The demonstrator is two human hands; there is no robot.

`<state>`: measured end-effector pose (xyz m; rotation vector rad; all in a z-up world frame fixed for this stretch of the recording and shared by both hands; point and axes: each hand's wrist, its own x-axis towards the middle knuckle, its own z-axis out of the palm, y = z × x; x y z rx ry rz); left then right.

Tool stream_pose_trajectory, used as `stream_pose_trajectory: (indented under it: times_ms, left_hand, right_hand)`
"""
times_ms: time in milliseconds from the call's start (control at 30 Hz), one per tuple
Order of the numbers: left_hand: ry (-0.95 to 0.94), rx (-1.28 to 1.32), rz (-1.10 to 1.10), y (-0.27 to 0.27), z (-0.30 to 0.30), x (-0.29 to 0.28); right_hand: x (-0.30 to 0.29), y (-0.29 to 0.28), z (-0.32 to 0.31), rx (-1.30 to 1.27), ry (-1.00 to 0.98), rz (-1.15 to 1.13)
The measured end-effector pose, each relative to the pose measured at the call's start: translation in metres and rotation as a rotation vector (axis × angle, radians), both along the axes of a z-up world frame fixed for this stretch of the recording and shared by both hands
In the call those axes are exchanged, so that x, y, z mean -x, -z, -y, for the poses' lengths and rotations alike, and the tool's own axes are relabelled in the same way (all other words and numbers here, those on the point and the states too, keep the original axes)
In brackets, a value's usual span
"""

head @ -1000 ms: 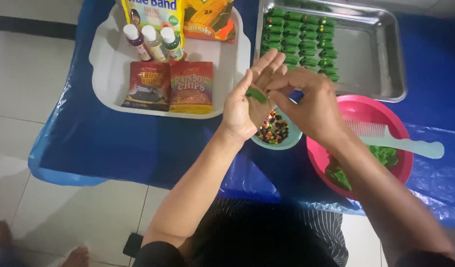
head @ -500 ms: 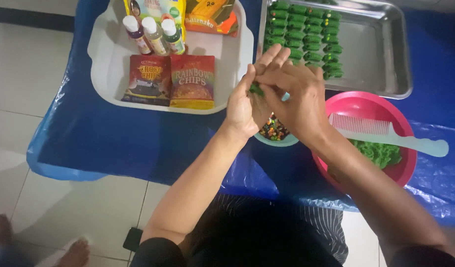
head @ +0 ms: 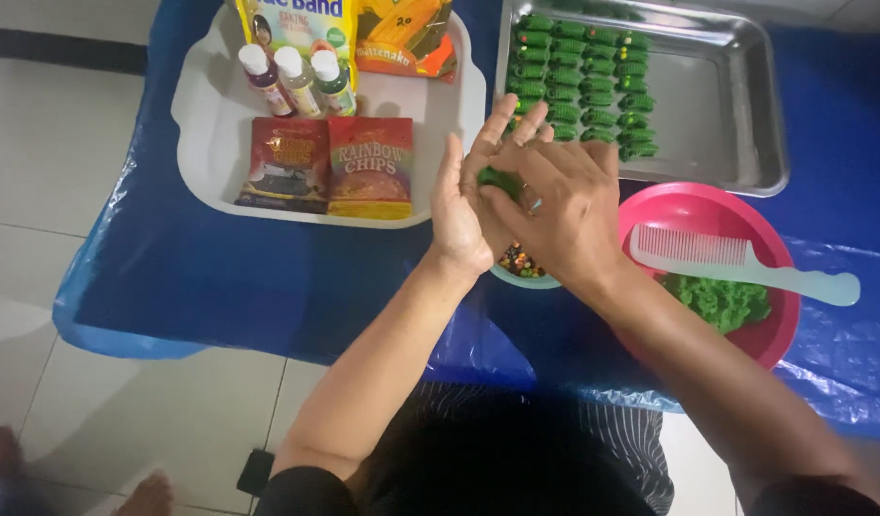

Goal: Shape green dough into caterpillar-shaped cookies using a comb for texture and place them on a tray

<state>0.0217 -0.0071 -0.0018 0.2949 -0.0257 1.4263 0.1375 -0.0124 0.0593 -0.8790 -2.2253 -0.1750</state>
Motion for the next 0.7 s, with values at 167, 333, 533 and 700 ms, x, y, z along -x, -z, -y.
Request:
stream_pose_trajectory:
  times_ms: [167, 333, 533, 700]
  left_hand:
    - [0.019, 0.061, 0.008, -0.013, 0.005, 0.000]
    - [0.013, 0.085, 0.009, -0.022, 0.010, 0.005]
    - [0.028, 0.068, 0.076, -0.027, 0.012, 0.012]
    - [0.008, 0.104, 0.032, -0.031, 0.010, 0.007]
  right_hand:
    - [-0.002, 0.006, -0.004, -0.011, 0.033, 0.027]
    - [-0.008, 0.003, -0.005, -0.037, -0.027, 0.040]
    - [-0.018, 0.007, -0.007, 0.001, 0.001, 0.091]
    - [-0.015, 0.007, -0.010, 0.115, -0.044, 0.030]
